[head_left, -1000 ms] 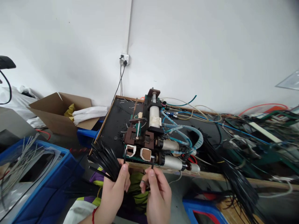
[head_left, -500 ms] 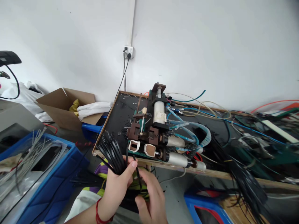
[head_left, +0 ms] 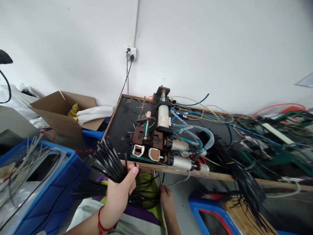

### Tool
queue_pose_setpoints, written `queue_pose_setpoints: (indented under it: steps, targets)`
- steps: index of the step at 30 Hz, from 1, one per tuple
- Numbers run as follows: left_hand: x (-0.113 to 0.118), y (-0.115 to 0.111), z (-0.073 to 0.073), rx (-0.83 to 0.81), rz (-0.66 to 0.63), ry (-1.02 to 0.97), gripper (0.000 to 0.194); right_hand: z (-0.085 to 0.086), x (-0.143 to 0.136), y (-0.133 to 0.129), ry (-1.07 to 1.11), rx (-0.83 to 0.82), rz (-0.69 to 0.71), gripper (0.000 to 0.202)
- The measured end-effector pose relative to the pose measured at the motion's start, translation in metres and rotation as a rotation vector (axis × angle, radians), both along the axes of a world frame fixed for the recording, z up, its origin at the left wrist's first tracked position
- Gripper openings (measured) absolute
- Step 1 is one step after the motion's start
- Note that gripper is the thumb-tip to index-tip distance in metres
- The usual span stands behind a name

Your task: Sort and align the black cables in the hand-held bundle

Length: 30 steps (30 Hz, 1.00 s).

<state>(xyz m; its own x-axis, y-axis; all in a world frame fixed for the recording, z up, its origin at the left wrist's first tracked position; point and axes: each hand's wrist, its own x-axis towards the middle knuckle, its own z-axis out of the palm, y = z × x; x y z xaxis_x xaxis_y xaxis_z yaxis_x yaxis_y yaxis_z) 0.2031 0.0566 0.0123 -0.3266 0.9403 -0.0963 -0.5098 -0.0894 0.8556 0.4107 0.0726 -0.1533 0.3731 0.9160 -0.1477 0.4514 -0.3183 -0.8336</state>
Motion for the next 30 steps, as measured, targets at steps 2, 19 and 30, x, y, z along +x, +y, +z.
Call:
queue_pose_setpoints:
  steps: [2, 19, 30]
  targets:
    - [0.0, -0.001, 0.002, 0.01, -0.013, 0.012, 0.024, 0.006, 0.0, 0.017, -0.041, -0.005, 0.058, 0.063]
    - [0.005, 0.002, 0.001, -0.031, -0.026, 0.016, 0.027, 0.149, -0.068, -0.04, -0.017, 0.494, 0.269, 0.022]
    - [-0.009, 0.003, 0.002, -0.032, 0.02, 0.086, 0.025, 0.152, -0.093, -0.022, 0.485, 0.193, 0.659, 0.038]
